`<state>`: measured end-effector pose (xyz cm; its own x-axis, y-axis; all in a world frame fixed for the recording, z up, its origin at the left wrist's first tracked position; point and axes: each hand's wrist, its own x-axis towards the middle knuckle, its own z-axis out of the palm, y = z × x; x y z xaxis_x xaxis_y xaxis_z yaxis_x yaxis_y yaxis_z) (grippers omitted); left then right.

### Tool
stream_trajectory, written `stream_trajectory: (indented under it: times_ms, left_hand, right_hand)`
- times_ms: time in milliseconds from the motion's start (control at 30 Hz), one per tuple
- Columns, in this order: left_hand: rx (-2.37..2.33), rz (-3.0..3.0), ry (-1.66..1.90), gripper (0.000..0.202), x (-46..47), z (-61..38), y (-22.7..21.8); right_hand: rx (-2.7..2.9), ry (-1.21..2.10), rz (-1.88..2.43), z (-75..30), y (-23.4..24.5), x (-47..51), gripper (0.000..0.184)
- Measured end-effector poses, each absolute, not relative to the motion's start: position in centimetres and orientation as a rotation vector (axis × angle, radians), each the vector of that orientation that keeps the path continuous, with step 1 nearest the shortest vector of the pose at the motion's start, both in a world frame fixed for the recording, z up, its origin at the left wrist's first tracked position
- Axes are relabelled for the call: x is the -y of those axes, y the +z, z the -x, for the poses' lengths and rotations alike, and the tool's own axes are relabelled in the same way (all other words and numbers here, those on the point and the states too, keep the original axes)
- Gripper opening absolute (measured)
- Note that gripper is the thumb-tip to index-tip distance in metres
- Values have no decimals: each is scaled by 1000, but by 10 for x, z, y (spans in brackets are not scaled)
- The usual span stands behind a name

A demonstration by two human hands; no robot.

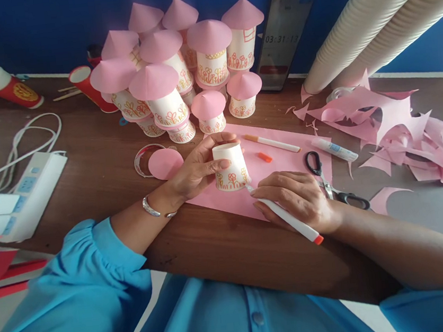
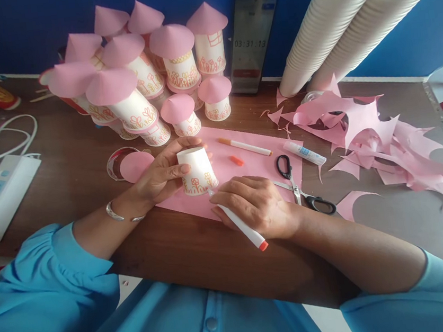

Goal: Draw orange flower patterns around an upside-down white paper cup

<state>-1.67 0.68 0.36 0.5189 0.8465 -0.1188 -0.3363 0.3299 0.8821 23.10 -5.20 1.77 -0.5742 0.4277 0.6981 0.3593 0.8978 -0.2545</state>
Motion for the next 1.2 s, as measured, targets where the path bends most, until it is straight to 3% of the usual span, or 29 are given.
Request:
stream_trajectory:
  times_ms: [467,733,1000,1200]
  left_hand:
    - [-635,-919,853,50,-6,17,4]
    - [-595,-925,857,47,-6,18,2]
    - [-582,-921,844,46,-6,18,3]
    - [-577,-903,863,46,-7,19,0]
  right_hand:
    - [2288,136,541,-230,21,51,17]
    - [2244,121,566,-231,18,51,29]
    - [2265,118,552,-228,18,51,18]
    - [2277,134,526,-231,19,51,19]
